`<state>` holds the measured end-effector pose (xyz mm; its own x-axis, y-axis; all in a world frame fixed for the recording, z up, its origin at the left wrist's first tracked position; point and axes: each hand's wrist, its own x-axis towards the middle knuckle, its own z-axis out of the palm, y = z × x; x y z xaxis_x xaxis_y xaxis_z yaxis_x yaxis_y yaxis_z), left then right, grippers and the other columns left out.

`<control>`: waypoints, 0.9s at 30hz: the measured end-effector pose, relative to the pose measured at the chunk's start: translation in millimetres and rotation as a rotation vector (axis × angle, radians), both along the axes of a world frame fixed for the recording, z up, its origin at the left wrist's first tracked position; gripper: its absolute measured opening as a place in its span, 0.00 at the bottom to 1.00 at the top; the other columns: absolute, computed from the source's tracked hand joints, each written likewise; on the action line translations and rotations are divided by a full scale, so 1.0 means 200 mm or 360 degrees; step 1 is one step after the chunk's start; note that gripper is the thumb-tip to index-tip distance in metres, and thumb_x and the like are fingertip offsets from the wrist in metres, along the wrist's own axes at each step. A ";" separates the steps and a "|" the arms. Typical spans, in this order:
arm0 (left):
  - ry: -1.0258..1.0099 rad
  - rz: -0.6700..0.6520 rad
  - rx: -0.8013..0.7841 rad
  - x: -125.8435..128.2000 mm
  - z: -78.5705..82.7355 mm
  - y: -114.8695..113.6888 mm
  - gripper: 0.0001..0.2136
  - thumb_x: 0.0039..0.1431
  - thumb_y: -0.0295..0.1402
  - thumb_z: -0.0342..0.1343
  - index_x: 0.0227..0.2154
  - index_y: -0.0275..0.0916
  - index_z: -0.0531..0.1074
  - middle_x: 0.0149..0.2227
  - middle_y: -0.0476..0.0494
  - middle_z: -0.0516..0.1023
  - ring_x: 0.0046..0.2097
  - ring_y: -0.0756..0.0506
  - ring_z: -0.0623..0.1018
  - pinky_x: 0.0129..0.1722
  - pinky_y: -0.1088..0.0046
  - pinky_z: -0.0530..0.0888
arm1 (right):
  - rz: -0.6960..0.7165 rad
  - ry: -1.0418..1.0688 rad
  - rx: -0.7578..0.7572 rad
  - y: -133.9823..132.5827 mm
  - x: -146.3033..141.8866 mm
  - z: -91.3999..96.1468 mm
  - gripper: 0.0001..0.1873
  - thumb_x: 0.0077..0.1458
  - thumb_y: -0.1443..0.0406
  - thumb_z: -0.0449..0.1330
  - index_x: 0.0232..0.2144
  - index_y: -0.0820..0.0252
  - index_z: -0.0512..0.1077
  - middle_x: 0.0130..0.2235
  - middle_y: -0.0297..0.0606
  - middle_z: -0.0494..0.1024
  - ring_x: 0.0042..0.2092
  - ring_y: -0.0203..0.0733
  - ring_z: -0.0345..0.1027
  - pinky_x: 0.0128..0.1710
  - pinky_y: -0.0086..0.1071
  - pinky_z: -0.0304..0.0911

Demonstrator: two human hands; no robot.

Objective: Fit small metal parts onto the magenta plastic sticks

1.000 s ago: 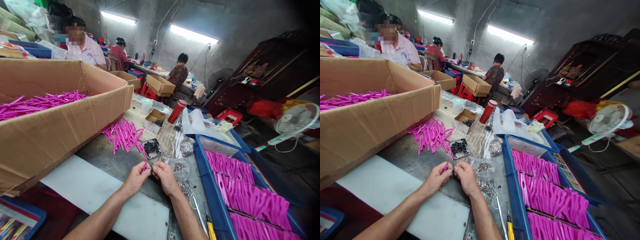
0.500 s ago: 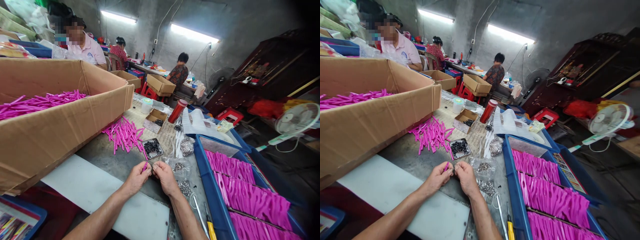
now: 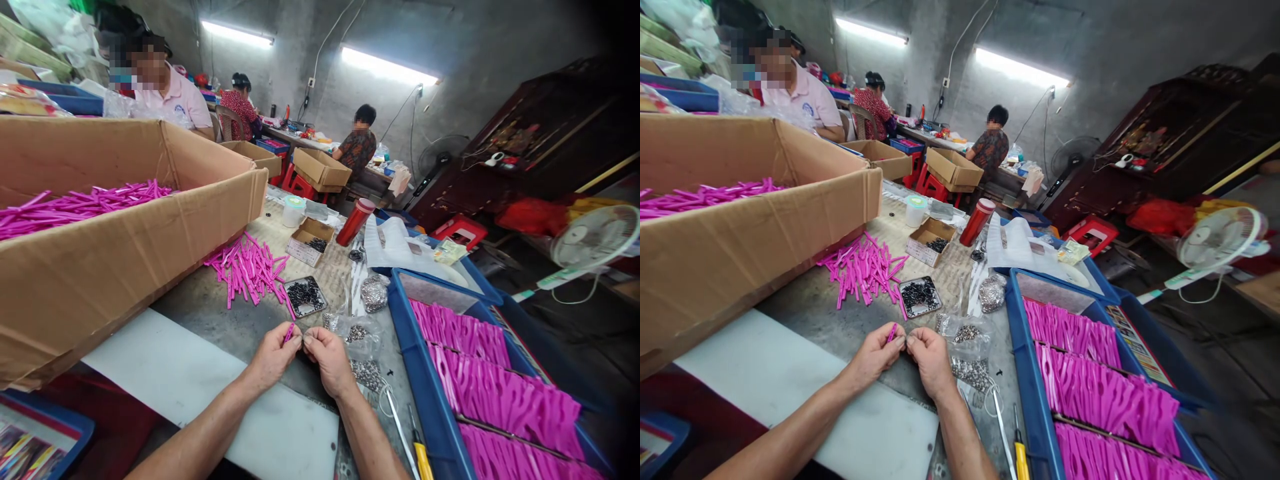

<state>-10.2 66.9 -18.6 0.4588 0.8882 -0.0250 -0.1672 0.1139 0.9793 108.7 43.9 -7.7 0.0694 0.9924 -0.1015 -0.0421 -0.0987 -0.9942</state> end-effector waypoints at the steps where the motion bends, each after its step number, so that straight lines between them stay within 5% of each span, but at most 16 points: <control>1: 0.0005 0.0006 0.0004 0.00 0.00 0.00 0.07 0.50 0.33 0.47 0.21 0.37 0.58 0.13 0.60 0.52 0.15 0.57 0.51 0.14 0.81 0.49 | -0.0016 0.0003 -0.0001 0.00 -0.01 0.00 0.08 0.42 0.63 0.54 0.17 0.61 0.61 0.16 0.26 0.58 0.19 0.29 0.45 0.19 0.26 0.42; 13: -0.0021 -0.0047 -0.0069 0.00 0.02 -0.01 0.08 0.50 0.35 0.48 0.29 0.35 0.62 0.18 0.57 0.54 0.17 0.56 0.53 0.14 0.82 0.51 | -0.0163 -0.0077 0.0090 0.00 0.00 0.00 0.07 0.43 0.63 0.54 0.18 0.61 0.62 0.16 0.25 0.57 0.19 0.30 0.48 0.19 0.25 0.45; 27: 0.0015 0.0034 -0.0062 0.01 -0.05 -0.01 0.11 0.52 0.39 0.46 0.25 0.35 0.63 0.17 0.56 0.56 0.18 0.56 0.55 0.14 0.82 0.52 | -0.0383 -0.0279 0.0148 0.01 -0.03 0.02 0.07 0.42 0.63 0.54 0.19 0.60 0.63 0.18 0.28 0.62 0.22 0.33 0.54 0.22 0.27 0.51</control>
<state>-8.0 64.8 -27.8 0.4392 0.8961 -0.0637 -0.1609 0.1482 0.9758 101.7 45.7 -3.0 0.3121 0.9497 0.0234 0.1197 -0.0148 -0.9927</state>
